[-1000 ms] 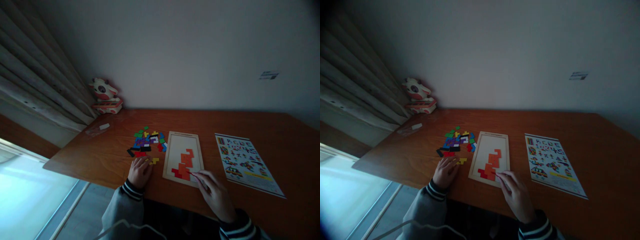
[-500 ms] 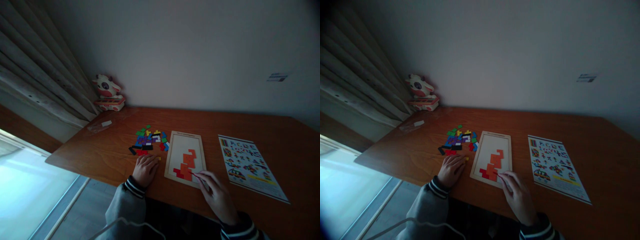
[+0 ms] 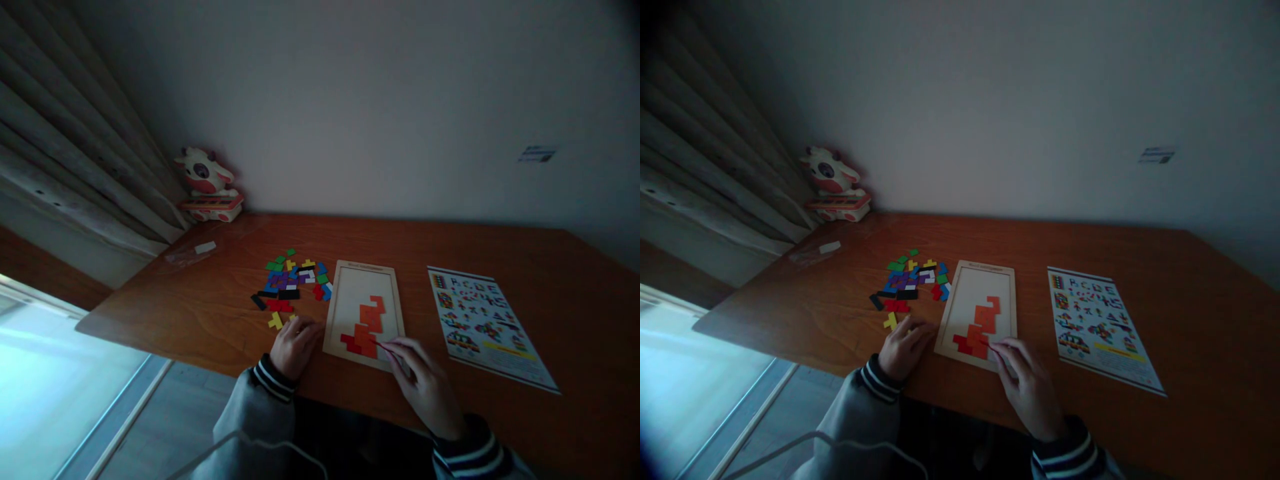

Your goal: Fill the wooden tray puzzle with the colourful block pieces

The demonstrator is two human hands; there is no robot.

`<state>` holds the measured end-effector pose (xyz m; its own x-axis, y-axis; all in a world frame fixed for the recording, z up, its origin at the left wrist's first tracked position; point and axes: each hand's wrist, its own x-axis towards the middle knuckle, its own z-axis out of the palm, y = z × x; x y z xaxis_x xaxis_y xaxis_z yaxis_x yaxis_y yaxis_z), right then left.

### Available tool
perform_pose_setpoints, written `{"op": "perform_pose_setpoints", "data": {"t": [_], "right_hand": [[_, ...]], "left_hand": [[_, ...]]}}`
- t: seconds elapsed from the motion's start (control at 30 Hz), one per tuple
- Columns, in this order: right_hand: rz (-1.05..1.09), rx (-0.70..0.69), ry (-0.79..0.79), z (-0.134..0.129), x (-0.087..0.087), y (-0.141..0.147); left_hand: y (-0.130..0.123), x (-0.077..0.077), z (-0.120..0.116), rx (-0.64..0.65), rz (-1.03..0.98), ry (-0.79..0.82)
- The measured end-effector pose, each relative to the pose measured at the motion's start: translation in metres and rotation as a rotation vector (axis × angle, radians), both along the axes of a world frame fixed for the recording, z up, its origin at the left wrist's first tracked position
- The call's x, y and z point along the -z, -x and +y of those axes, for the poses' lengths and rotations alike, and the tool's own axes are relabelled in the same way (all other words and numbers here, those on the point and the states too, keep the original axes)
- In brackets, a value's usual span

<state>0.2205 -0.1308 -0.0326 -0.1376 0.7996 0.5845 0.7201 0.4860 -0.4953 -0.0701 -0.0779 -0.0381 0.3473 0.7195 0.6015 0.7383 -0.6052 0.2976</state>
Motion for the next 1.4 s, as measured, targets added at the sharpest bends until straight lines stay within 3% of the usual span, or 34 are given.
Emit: {"op": "perform_pose_setpoints", "data": {"t": [0.17,0.37,0.67,1.0,1.17,1.4], "right_hand": [[-0.009,-0.006,-0.012,0.0,0.001,0.0],[-0.011,0.017,-0.011,0.001,0.0,-0.001],[0.017,0.036,0.005,0.001,0.0,0.0],[0.008,0.018,0.024,0.002,0.005,-0.001],[0.013,-0.001,0.03,0.001,0.005,-0.002],[0.021,-0.013,0.036,0.001,0.005,-0.002]], "left_hand": [[-0.015,-0.006,-0.005,0.037,-0.016,-0.009],[-0.03,-0.012,-0.01,-0.008,-0.145,0.067],[-0.024,-0.028,-0.018,0.12,-0.055,0.129],[-0.027,-0.012,-0.01,0.004,-0.122,-0.066],[-0.027,-0.013,-0.012,0.083,-0.063,-0.094],[-0.027,-0.007,-0.015,0.086,-0.005,-0.052]]}}
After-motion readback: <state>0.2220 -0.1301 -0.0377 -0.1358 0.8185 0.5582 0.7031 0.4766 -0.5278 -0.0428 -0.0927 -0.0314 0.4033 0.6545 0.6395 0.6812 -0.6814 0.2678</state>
